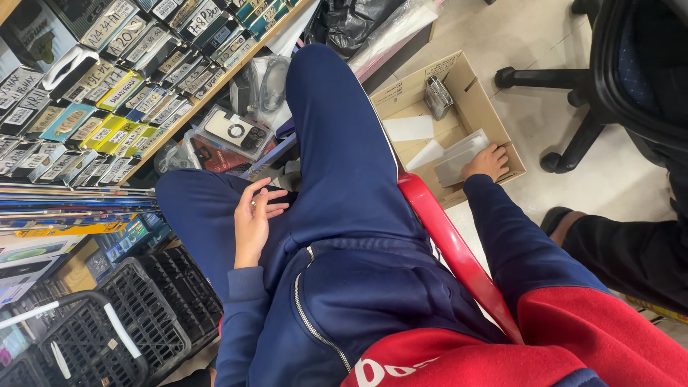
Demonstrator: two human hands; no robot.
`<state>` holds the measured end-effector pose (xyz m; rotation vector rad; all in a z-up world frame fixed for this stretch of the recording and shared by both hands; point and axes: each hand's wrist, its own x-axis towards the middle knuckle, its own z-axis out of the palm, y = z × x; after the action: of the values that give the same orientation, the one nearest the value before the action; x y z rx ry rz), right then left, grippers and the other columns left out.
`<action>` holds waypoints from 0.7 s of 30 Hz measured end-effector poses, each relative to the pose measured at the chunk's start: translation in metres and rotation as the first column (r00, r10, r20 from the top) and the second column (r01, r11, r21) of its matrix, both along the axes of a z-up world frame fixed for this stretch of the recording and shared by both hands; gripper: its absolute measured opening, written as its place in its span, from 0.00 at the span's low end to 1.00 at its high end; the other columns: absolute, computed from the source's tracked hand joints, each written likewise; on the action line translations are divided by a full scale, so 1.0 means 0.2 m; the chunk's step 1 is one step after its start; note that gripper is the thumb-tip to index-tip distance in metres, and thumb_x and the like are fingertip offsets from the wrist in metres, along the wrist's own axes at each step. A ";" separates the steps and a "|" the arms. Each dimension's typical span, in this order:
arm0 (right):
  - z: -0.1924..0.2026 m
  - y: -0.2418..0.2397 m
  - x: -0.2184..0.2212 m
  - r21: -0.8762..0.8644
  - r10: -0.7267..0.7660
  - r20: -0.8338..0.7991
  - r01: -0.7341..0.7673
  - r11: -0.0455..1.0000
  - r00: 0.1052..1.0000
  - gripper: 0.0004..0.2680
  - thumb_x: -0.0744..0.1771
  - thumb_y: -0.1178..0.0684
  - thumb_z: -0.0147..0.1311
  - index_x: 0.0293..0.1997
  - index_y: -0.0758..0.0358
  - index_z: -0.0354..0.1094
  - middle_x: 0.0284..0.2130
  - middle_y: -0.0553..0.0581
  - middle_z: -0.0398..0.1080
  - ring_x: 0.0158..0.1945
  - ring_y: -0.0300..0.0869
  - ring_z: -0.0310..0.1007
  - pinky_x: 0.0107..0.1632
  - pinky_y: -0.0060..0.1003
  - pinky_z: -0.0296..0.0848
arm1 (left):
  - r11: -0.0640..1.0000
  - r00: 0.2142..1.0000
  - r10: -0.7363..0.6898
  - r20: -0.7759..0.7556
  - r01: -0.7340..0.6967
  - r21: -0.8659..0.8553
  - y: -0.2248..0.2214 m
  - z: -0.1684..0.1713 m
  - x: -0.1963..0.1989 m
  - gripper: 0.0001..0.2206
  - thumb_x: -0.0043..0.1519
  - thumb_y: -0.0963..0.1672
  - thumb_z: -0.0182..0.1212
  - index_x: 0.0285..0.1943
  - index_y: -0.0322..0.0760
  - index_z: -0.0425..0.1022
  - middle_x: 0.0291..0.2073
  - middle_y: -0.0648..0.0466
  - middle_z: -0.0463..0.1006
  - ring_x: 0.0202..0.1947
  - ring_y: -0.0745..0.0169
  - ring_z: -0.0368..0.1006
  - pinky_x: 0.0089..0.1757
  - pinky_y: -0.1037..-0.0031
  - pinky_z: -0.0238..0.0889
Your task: Unboxing and inspecting mobile phone screen protectors and accessories from a shipping box
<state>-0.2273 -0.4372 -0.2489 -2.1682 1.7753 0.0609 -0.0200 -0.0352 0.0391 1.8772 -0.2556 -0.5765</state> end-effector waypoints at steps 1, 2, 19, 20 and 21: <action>-0.02 0.00 0.00 0.002 0.001 0.000 -0.001 1.000 1.000 0.17 0.65 0.68 0.53 0.57 0.70 0.49 0.57 0.72 0.53 0.60 0.67 0.53 0.61 0.63 0.52 | 1.000 1.000 0.001 0.000 -0.001 0.002 0.00 0.00 0.00 0.14 0.72 0.42 0.43 0.63 0.32 0.68 0.46 0.35 0.81 0.42 0.44 0.81 0.47 0.62 0.75; -0.04 0.00 0.00 -0.015 0.030 -0.010 -0.030 0.999 1.000 0.13 0.66 0.68 0.53 0.54 0.70 0.55 0.57 0.70 0.54 0.59 0.65 0.55 0.60 0.63 0.54 | 1.000 1.000 0.000 -0.001 0.000 0.005 0.00 0.00 0.00 0.14 0.72 0.42 0.42 0.63 0.33 0.68 0.46 0.36 0.81 0.42 0.44 0.81 0.47 0.62 0.75; -0.14 0.09 0.02 -0.252 0.176 0.063 -0.155 0.955 0.982 0.08 0.66 0.67 0.51 0.47 0.66 0.60 0.55 0.66 0.53 0.56 0.60 0.52 0.53 0.49 0.52 | 0.999 1.000 0.006 0.005 -0.006 0.039 -0.02 0.00 0.00 0.14 0.72 0.43 0.44 0.62 0.34 0.69 0.46 0.36 0.81 0.42 0.44 0.81 0.47 0.63 0.75; -0.14 0.08 0.01 -0.204 0.161 0.074 -0.143 0.969 0.984 0.11 0.64 0.66 0.55 0.48 0.64 0.60 0.56 0.64 0.51 0.56 0.62 0.51 0.54 0.50 0.52 | 0.999 1.000 0.001 0.006 -0.001 0.038 -0.01 0.00 0.00 0.14 0.72 0.43 0.43 0.62 0.34 0.69 0.46 0.36 0.81 0.42 0.45 0.81 0.47 0.63 0.75; -0.14 0.07 0.01 -0.156 0.145 0.085 -0.130 0.979 0.986 0.14 0.62 0.65 0.58 0.48 0.63 0.59 0.56 0.63 0.50 0.56 0.64 0.51 0.55 0.52 0.53 | 0.999 1.000 -0.005 0.007 0.005 0.036 -0.01 -0.01 0.00 0.14 0.72 0.43 0.43 0.62 0.34 0.69 0.46 0.37 0.81 0.42 0.45 0.81 0.47 0.63 0.75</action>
<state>-0.2248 -0.4228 -0.2773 -2.3551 1.6222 -0.1458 -0.0203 -0.0374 0.0374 1.9145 -0.2561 -0.5816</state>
